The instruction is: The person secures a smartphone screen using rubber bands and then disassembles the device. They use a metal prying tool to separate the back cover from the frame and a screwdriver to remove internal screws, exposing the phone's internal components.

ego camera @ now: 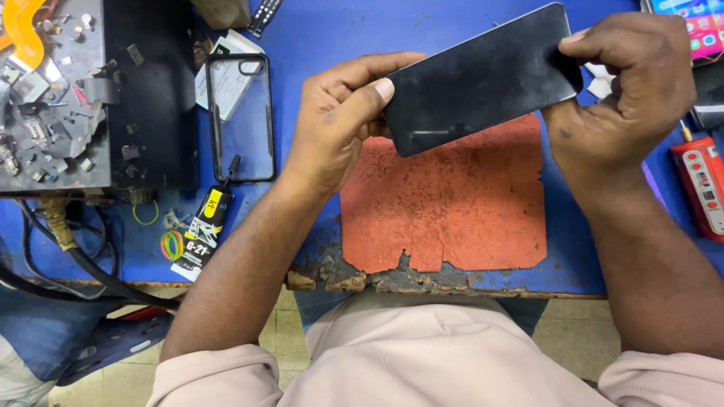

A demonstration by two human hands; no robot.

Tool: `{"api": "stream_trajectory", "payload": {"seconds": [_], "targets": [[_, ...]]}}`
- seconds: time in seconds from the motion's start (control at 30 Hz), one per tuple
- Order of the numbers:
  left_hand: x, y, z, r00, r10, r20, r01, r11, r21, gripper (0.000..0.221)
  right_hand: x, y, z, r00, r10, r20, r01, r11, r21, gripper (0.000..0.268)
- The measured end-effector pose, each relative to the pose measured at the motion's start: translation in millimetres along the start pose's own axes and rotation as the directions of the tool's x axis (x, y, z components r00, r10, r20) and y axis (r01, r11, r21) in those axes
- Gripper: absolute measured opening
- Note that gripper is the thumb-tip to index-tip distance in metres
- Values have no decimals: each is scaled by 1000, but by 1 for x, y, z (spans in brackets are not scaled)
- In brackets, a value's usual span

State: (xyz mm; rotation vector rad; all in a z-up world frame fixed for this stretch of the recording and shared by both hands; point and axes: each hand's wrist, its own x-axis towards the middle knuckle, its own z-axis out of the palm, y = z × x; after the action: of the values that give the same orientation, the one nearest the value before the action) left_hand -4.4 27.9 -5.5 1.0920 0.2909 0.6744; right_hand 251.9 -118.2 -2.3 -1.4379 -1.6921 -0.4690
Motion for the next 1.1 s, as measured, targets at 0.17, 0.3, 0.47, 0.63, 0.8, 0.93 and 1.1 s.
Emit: {"api": "stream_trajectory", "payload": {"seconds": [0.17, 0.3, 0.47, 0.63, 0.8, 0.93, 1.1], "targets": [[1, 0, 0, 1000, 10, -14, -10, 999, 49, 33, -3, 1, 2, 997, 74, 2, -74, 995, 68, 30], [1, -3, -1, 999, 20, -31, -18, 997, 81, 28, -2, 1, 4, 998, 47, 36, -48, 998, 39, 29], [3, -7, -4, 997, 60, -55, -53, 990, 133, 23, 5, -5, 6, 992, 93, 81, -101, 990, 95, 35], [7, -11, -5, 995, 78, -68, -65, 983, 169, 22, 19, -15, 6, 982, 88, 169, -98, 994, 50, 35], [9, -10, -2, 989, -120, -90, 127, 988, 85, 35, 16, -8, 5, 963, 140, 229, -170, 979, 116, 20], [12, -18, -6, 997, -54, -46, 60, 987, 149, 27, 11, 5, 10, 857, 432, 281, -509, 800, 318, 9], [8, -22, 1, 944, 326, 47, -265, 669, 694, 22, 14, 20, 19, 614, 682, 397, -778, 437, 453, 20]]}}
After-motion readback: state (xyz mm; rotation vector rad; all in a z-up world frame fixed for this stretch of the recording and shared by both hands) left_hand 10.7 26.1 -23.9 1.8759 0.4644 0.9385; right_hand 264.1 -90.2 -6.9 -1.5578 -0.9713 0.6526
